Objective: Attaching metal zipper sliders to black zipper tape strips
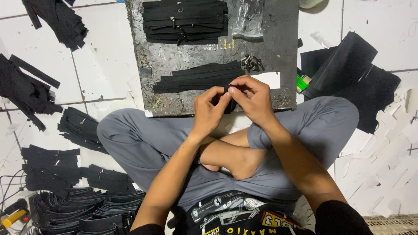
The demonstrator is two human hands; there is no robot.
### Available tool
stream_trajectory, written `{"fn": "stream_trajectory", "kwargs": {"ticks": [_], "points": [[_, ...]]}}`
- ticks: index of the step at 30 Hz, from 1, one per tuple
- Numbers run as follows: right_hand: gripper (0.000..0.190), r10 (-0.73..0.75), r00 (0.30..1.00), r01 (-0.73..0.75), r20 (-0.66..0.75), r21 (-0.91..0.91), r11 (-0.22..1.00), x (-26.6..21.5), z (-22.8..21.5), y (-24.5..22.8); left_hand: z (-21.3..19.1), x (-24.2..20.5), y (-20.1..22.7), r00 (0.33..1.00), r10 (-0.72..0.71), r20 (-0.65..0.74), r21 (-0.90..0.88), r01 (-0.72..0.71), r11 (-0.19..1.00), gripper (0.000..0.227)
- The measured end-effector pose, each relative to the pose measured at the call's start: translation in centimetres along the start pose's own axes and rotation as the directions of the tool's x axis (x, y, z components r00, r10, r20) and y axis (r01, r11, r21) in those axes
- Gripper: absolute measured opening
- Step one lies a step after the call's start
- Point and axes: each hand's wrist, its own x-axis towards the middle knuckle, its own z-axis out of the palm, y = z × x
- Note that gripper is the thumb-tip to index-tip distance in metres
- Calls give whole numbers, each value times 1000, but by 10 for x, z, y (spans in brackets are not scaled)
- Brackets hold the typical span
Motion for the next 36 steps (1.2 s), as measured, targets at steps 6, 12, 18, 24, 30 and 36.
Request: {"fn": "stream_trajectory", "kwargs": {"ticks": [6,12,18,24,30,36], "points": [[15,-17,999,18,39,-6,1000,4,-5,-6,-1,0,1,1000,5,11,18,-5,1000,4],[23,43,999,-44,26,67,997,-2,1,-7,4,-1,-7,998,-50,-33,-31,49,998,3],[15,7,1000,-7,14,38,999,2,-1,-1,4,-1,-3,997,-67,-27,-37,66,997,4],[14,-16,1000,16,27,-2,1000,2,-4,2,1,0,-1,1000,-19,0,-16,19,1000,5],[14,-18,999,19,27,-36,999,3,-5,-6,-2,1,6,1000,24,17,-20,-23,1000,5],[13,-23,999,25,40,-65,998,3,-5,-11,-1,1,0,999,33,30,-37,-32,999,5]]}}
